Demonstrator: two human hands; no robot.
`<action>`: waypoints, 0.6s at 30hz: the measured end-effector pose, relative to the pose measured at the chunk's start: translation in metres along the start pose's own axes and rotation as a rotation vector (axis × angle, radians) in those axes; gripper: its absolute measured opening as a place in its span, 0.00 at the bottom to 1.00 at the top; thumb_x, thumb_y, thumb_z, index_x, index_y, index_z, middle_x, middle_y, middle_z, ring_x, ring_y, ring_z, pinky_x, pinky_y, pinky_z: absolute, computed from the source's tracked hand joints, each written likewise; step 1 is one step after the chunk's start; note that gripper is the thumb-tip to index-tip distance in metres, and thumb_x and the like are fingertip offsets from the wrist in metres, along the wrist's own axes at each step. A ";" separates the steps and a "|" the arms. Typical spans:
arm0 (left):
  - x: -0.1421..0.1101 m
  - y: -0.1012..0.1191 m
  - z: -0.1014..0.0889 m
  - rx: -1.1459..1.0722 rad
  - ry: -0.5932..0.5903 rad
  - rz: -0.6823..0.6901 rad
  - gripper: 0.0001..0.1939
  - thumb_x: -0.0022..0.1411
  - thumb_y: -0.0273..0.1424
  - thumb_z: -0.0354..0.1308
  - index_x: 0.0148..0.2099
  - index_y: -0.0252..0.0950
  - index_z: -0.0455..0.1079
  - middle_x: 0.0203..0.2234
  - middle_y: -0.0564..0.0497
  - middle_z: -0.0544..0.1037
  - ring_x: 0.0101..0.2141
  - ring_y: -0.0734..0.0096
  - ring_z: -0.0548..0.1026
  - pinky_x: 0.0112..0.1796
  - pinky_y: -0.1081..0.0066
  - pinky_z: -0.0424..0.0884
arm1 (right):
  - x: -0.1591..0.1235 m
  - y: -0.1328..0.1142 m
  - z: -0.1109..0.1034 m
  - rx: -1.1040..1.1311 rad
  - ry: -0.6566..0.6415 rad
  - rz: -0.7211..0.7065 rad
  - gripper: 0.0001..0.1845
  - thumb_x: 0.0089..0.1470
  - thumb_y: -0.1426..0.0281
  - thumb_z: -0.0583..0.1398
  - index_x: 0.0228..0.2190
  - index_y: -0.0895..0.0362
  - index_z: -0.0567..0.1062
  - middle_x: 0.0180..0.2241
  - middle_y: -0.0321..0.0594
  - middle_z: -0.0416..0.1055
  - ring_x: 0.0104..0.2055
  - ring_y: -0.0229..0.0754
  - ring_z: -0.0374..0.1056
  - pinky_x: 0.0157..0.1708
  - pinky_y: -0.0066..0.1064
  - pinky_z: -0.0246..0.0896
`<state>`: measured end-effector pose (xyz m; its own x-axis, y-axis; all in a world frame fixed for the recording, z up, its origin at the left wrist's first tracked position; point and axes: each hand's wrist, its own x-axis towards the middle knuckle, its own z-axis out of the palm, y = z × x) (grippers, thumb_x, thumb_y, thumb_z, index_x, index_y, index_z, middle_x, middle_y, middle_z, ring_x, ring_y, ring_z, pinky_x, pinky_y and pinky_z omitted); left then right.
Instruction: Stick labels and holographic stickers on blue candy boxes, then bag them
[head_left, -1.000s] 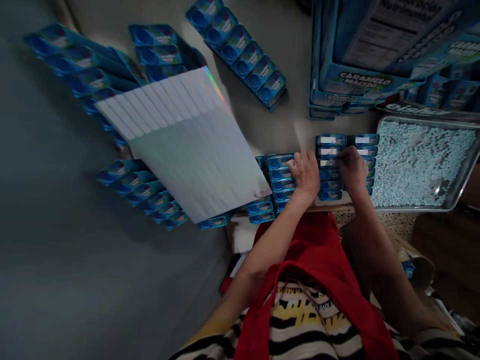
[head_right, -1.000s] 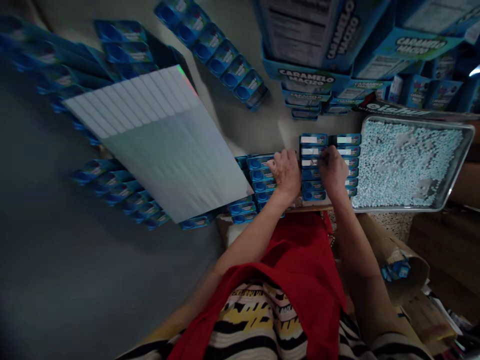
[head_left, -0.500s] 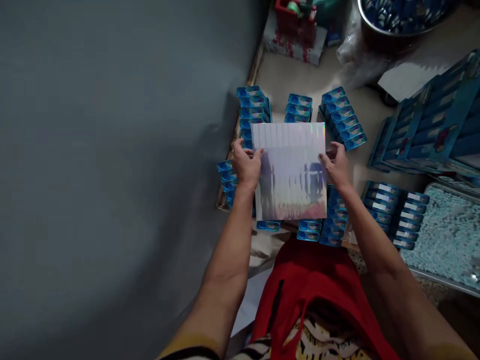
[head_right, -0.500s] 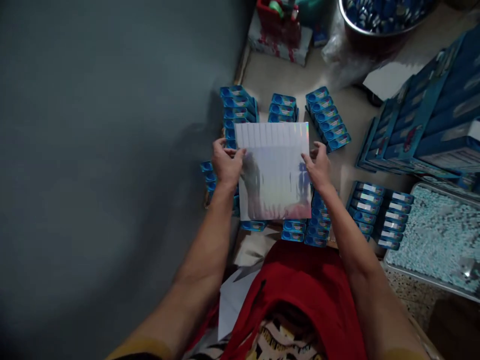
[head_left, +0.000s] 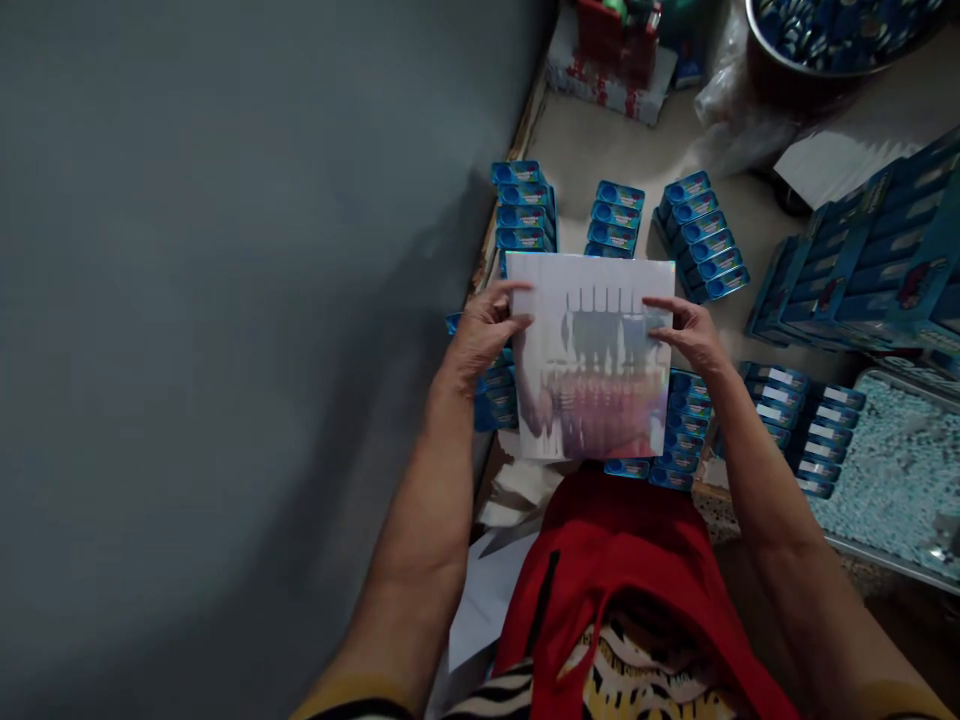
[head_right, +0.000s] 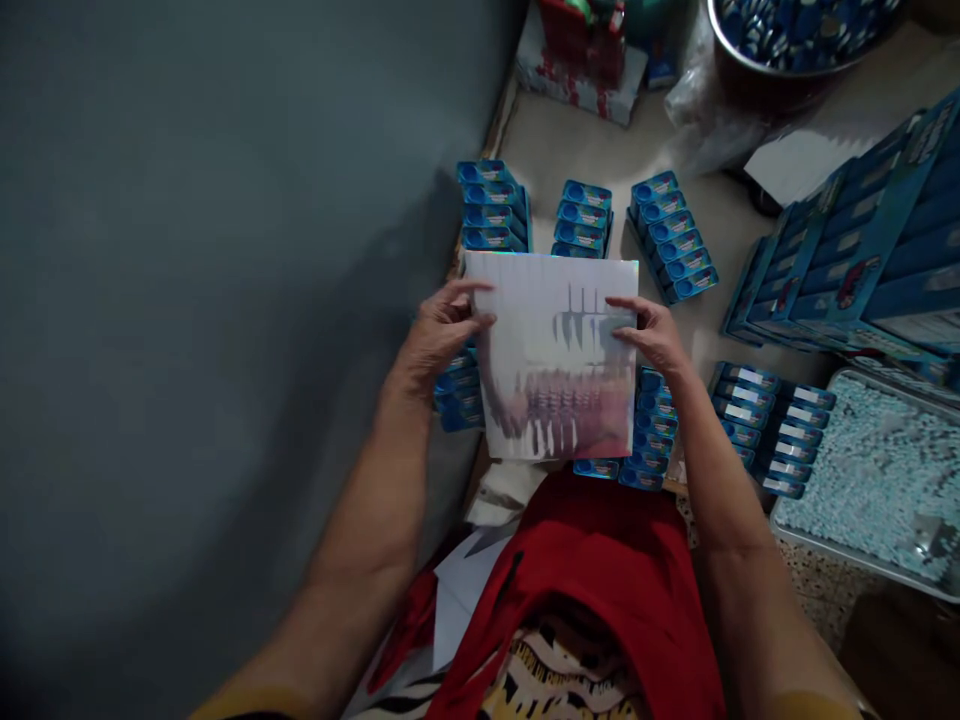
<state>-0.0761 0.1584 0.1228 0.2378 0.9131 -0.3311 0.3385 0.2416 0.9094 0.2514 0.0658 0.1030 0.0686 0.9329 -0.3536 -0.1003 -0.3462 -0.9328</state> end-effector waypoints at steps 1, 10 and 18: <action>-0.002 0.000 0.001 -0.006 -0.032 -0.019 0.21 0.50 0.36 0.70 0.48 0.35 0.79 0.34 0.52 0.81 0.38 0.68 0.78 0.39 0.73 0.72 | -0.003 0.001 -0.002 0.013 0.008 0.017 0.35 0.35 0.59 0.78 0.47 0.55 0.85 0.45 0.43 0.83 0.46 0.49 0.77 0.46 0.38 0.74; -0.016 0.014 0.026 0.017 0.101 -0.085 0.24 0.41 0.33 0.76 0.43 0.34 0.84 0.33 0.50 0.83 0.35 0.67 0.77 0.38 0.71 0.75 | -0.032 0.000 -0.002 0.015 0.133 0.048 0.38 0.33 0.59 0.81 0.49 0.54 0.86 0.35 0.38 0.85 0.33 0.46 0.78 0.37 0.37 0.76; -0.035 0.037 0.027 0.104 0.258 0.022 0.15 0.46 0.28 0.75 0.40 0.37 0.85 0.32 0.51 0.83 0.35 0.66 0.79 0.40 0.67 0.79 | -0.048 -0.029 -0.002 -0.132 0.231 -0.172 0.29 0.40 0.50 0.80 0.42 0.51 0.88 0.37 0.39 0.83 0.41 0.47 0.77 0.46 0.43 0.76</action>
<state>-0.0467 0.1265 0.1615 0.0111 0.9746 -0.2239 0.4311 0.1973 0.8805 0.2527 0.0311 0.1471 0.2983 0.9369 -0.1824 0.0610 -0.2095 -0.9759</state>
